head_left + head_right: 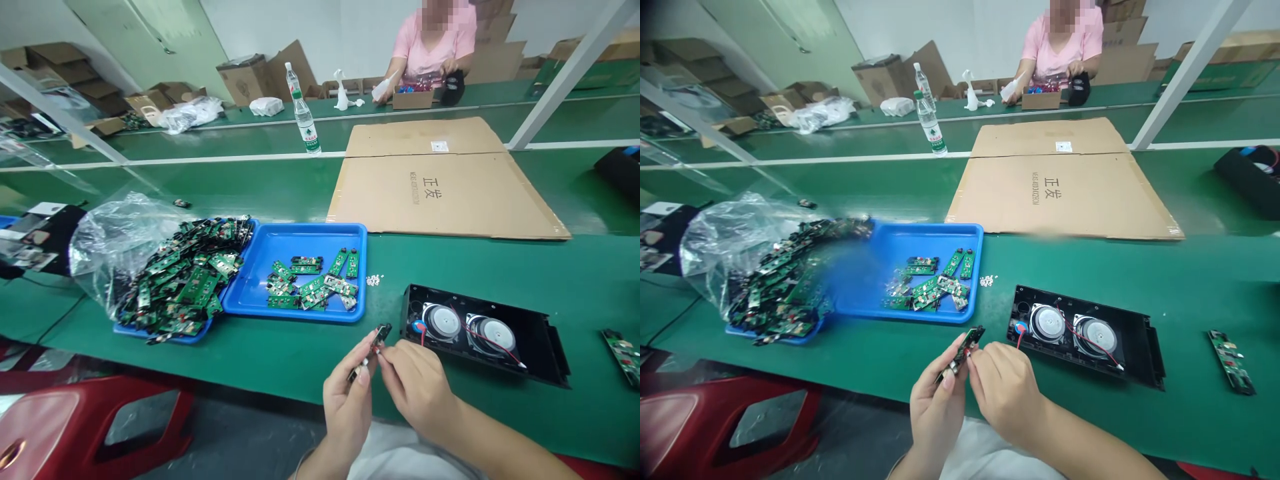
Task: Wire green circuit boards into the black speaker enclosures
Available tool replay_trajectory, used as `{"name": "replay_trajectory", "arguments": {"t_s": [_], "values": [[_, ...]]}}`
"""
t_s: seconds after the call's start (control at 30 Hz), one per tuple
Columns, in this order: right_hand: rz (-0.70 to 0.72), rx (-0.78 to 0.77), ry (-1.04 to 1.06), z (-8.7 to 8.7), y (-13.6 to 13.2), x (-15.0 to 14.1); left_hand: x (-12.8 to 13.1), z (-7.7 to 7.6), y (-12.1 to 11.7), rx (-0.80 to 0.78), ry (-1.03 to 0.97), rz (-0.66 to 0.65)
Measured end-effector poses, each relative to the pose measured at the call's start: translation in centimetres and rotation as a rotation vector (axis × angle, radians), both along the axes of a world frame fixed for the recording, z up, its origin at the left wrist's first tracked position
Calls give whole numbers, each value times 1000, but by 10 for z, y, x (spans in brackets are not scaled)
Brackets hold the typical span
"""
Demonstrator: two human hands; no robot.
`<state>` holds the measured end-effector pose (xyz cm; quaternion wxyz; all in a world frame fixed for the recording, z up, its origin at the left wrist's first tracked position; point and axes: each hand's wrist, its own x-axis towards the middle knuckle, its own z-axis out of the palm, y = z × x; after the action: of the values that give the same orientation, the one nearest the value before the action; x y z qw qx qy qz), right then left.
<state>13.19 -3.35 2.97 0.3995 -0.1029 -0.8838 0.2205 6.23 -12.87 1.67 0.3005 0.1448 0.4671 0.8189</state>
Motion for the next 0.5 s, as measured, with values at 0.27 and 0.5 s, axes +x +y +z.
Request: {"name": "replay_trajectory", "arguments": {"t_s": [0.27, 0.5], "values": [[6, 176, -75, -7, 7, 2, -24, 1, -10, -166, -29, -115], [152, 209, -150, 6, 20, 10, -37, 3, -20, -370, -186, -376]]}}
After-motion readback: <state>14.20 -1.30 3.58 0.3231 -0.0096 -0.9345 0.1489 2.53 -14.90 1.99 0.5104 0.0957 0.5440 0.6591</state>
